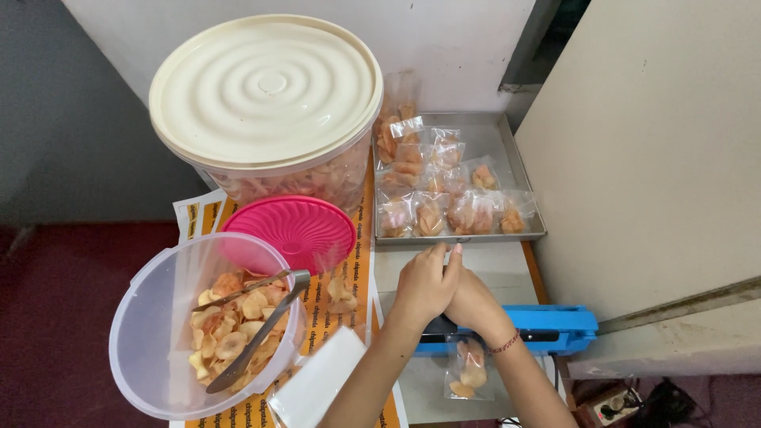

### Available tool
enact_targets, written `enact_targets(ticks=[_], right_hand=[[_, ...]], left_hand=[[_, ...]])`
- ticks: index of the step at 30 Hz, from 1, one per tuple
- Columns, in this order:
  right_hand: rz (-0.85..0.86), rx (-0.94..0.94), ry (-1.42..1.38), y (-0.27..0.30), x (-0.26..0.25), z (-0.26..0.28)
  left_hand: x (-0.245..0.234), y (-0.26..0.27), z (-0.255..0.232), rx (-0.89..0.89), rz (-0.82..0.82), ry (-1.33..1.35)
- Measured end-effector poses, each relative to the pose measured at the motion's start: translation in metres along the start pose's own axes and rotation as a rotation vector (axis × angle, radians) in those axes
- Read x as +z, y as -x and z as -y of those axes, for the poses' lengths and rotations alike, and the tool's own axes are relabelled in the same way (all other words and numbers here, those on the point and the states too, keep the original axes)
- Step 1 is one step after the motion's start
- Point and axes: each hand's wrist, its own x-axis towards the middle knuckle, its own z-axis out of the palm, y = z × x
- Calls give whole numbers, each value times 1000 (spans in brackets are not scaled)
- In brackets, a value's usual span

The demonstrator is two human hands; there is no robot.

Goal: Filling small plastic bags with chips and sealing them using a manual heat sealer.

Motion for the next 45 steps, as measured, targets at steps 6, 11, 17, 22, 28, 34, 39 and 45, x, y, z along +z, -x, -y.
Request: enact_targets(ticks=[6, 11, 17, 22, 28, 34, 39, 45], right_hand=[[13, 58, -35, -5, 3, -9], [-37, 60, -12, -12, 2, 0], [9, 65, 23, 3, -23, 43], [20, 6, 51, -3, -10, 24], [-46, -60, 80, 2, -18, 31], [-121, -57, -10, 15, -37, 35], [-738, -365, -41, 41, -53, 46], [-1081, -453, -270, 108, -52, 43]], left_hand=[[6, -3, 8, -2, -13, -17], [12, -9, 11, 258, -268, -7], [-17, 79, -47, 526, -686, -53], [-16, 154, -15, 158, -376, 48], [-2, 179, 3, -423, 195, 202], [26, 170, 8, -310, 210, 349], [57, 162, 27, -292, 104, 619], [89, 158, 56, -316, 18, 855]])
